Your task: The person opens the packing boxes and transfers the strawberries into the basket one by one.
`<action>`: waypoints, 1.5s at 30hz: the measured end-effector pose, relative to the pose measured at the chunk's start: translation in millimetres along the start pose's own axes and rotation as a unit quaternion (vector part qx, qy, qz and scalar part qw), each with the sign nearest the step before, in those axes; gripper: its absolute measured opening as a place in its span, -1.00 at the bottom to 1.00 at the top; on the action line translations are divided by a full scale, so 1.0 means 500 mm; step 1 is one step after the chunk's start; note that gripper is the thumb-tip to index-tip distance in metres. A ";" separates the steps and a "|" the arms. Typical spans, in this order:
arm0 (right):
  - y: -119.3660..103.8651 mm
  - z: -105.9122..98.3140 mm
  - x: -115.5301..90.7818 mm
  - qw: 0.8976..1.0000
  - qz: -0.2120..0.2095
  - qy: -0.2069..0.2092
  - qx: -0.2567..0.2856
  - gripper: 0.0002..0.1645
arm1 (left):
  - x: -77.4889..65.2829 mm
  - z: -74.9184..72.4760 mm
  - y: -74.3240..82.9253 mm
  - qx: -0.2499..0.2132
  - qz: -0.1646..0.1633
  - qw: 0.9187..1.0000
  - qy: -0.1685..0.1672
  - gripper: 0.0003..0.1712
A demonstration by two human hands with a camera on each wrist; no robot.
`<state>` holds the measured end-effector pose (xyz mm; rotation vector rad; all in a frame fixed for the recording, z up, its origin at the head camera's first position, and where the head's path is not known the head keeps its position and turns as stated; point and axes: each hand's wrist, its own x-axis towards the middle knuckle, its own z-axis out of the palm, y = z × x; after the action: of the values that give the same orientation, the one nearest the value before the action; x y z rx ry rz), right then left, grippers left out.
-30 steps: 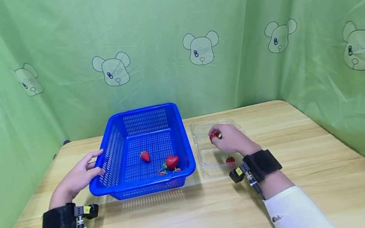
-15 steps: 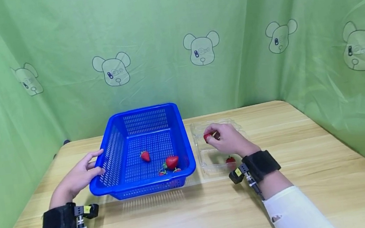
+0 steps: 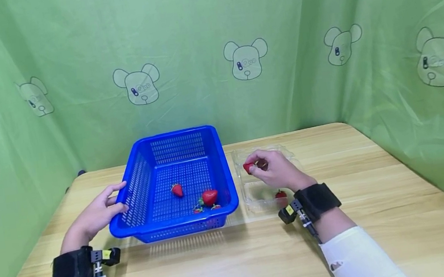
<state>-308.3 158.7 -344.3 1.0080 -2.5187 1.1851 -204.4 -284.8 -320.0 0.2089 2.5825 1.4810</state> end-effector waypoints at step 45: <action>-0.068 0.025 0.017 0.994 -0.101 0.019 -0.043 -0.81 | 0.001 0.002 -0.001 -0.009 0.001 1.000 0.002 -0.26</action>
<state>-291.0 129.8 -328.1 1.1734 -2.3514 1.0205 -204.7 -284.1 -321.2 0.2077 2.5711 1.5064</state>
